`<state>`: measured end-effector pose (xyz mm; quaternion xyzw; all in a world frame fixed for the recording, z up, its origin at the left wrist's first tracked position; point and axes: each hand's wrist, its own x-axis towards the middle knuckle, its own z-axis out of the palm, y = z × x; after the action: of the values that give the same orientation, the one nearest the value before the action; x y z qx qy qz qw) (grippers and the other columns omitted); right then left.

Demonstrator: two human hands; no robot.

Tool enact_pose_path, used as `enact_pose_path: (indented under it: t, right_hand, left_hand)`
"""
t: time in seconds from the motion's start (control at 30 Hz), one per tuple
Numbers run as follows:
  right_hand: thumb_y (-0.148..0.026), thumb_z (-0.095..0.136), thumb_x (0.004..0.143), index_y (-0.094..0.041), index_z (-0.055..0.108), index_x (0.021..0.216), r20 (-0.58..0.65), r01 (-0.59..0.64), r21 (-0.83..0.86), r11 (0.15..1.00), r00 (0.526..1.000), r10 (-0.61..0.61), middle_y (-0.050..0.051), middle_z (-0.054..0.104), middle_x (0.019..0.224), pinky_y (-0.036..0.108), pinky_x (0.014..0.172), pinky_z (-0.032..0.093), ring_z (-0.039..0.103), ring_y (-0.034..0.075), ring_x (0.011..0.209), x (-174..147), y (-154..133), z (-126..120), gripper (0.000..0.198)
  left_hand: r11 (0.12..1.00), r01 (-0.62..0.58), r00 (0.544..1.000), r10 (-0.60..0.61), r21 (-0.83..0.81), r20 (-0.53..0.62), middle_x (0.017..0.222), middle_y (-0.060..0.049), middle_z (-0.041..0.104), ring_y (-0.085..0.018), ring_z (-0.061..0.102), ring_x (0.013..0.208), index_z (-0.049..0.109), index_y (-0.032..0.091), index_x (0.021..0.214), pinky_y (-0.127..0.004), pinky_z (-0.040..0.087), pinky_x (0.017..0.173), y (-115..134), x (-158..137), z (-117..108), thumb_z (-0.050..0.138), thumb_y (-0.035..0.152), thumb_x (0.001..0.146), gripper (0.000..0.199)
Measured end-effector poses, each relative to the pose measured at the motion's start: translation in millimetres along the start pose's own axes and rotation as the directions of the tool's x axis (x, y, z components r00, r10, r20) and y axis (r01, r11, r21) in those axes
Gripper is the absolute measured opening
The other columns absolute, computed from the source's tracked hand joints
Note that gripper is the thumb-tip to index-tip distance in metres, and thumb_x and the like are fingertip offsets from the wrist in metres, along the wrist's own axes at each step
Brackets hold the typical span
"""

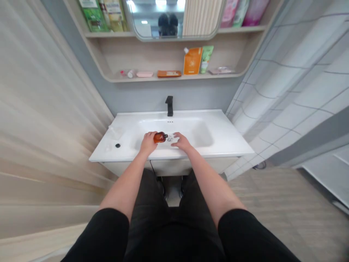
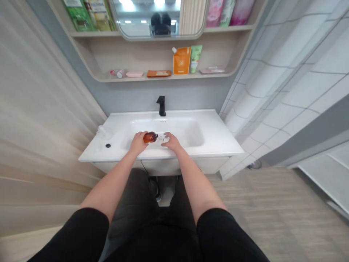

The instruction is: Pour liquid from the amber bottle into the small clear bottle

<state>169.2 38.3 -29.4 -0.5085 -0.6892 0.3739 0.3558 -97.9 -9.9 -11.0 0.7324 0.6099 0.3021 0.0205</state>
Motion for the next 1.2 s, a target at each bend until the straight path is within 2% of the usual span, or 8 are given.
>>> enact_pose_path:
  t: [0.53,1.0,1.2]
  right_hand:
    - [-0.024,0.096,0.056,-0.028,0.072,0.122,0.043,-0.028,0.017,0.999,0.999,0.027,-0.003,0.075,0.109,0.035,0.088,0.056,0.066,0.018,0.084,0.5,-2.8,-1.4,0.070]
    - [-0.025,0.095,0.056,-0.028,0.072,0.121,0.047,-0.022,0.015,1.000,0.999,0.021,-0.002,0.074,0.110,0.035,0.086,0.056,0.066,0.019,0.084,-0.2,-2.8,-1.6,0.069]
    - [-0.025,0.096,0.056,-0.028,0.072,0.124,0.056,-0.034,0.015,0.999,0.998,0.033,-0.002,0.074,0.111,0.035,0.090,0.055,0.066,0.019,0.087,0.6,-1.4,-1.4,0.072]
  left_hand:
    - [0.995,-0.046,0.998,0.050,0.089,-0.049,0.139,-0.015,0.069,-0.036,0.058,0.136,0.066,0.023,0.152,-0.050,0.052,0.123,0.8,-1.8,-1.4,0.063,0.001,0.081,0.074]
    - [0.996,-0.006,1.000,0.008,0.094,-0.021,0.141,-0.015,0.069,-0.038,0.058,0.139,0.066,0.026,0.155,-0.053,0.052,0.123,6.4,-2.4,-6.2,0.063,0.002,0.081,0.078]
    - [0.996,-0.010,1.000,0.012,0.090,-0.019,0.142,-0.015,0.068,-0.037,0.058,0.140,0.067,0.024,0.153,-0.052,0.051,0.123,7.3,-2.6,-7.2,0.061,0.002,0.084,0.073]
